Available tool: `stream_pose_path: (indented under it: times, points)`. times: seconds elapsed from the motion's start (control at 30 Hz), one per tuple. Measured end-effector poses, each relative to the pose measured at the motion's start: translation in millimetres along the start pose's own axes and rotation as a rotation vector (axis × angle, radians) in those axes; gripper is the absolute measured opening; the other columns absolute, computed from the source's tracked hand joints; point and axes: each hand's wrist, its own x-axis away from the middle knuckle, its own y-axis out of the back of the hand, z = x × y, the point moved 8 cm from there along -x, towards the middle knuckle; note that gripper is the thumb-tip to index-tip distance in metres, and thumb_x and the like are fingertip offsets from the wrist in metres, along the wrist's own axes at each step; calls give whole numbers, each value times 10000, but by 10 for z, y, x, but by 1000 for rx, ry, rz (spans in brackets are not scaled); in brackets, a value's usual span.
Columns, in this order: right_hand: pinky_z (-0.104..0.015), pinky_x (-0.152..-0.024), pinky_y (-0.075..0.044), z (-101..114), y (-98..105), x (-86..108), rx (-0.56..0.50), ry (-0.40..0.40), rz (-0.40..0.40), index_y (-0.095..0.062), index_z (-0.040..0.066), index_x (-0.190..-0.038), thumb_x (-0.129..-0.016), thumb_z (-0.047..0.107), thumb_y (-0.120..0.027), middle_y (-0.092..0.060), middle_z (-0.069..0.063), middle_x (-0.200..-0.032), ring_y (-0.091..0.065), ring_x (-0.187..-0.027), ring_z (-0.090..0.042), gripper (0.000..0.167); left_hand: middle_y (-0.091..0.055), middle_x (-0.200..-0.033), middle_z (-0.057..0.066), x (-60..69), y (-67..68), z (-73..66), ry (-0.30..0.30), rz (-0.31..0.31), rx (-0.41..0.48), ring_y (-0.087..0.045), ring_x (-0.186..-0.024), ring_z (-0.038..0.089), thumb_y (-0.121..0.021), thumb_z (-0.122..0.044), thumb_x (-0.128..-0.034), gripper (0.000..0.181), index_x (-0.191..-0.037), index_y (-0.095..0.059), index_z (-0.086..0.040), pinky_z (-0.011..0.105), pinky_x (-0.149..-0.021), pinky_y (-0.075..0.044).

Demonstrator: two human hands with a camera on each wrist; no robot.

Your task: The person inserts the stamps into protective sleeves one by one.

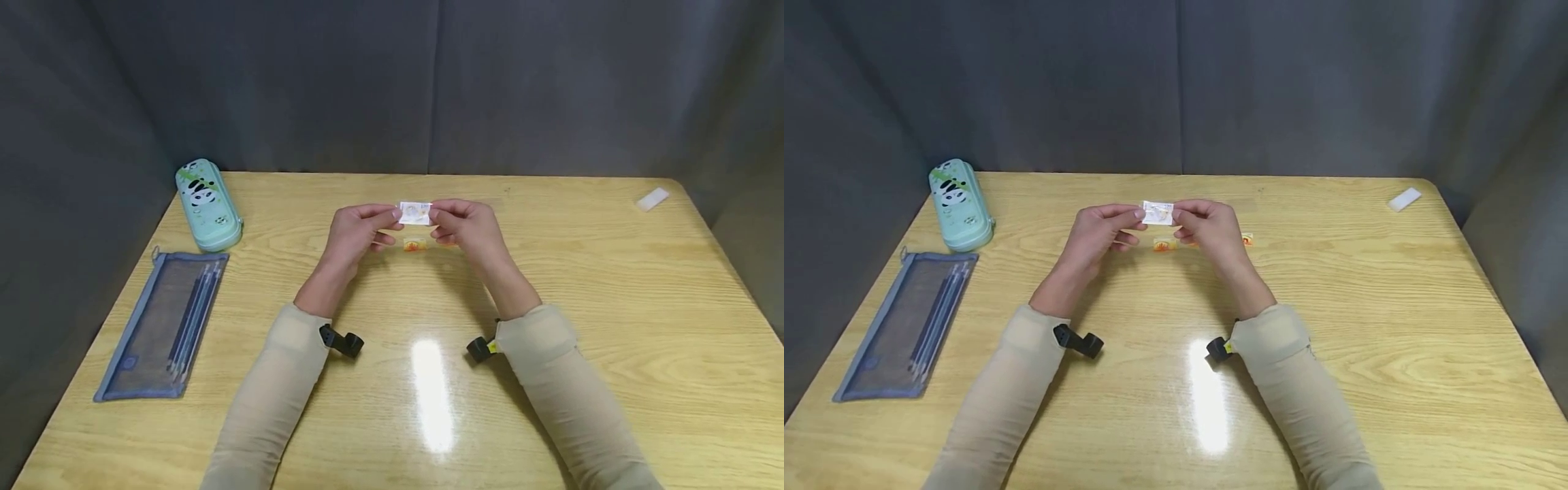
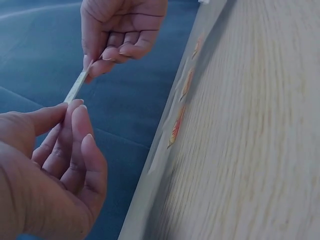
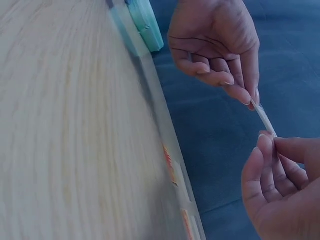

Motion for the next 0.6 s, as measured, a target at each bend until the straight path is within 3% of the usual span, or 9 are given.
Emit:
stream_pose_path:
  times: [0.2, 0.4, 0.6]
  points:
    - [-221, -688, -594, -9, -149, -85, 32, -14, 1, -668, -16, -1238, -976, 142, -674, -694, 9, -889, -678, -688, -104, 306, -781, -882, 44, -58, 149, 2, 5, -22, 2, -709, -600, 130, -769, -248, -923, 253, -1130, -772, -103, 200, -513, -510]
    - [-216, -677, -605, -150, -346, -261, 103, -75, 38, -663, -24, -1247, -984, 100, -649, -698, -90, -974, -693, -689, -116, 291, -781, -982, 127, -183, 311, 113, 51, -42, -37, -696, -575, 104, -748, -191, -938, 239, -1153, -759, -86, 214, -538, -543]
    - [-281, -694, -631, -184, -554, -399, 186, -131, 48, -680, -27, -1206, -991, 80, -641, -720, -141, -939, -711, -669, -120, 243, -787, -1009, 80, -274, 534, 128, 33, -99, -286, -740, -781, 170, -725, -263, -951, 236, -1123, -786, -113, 283, -684, -588]
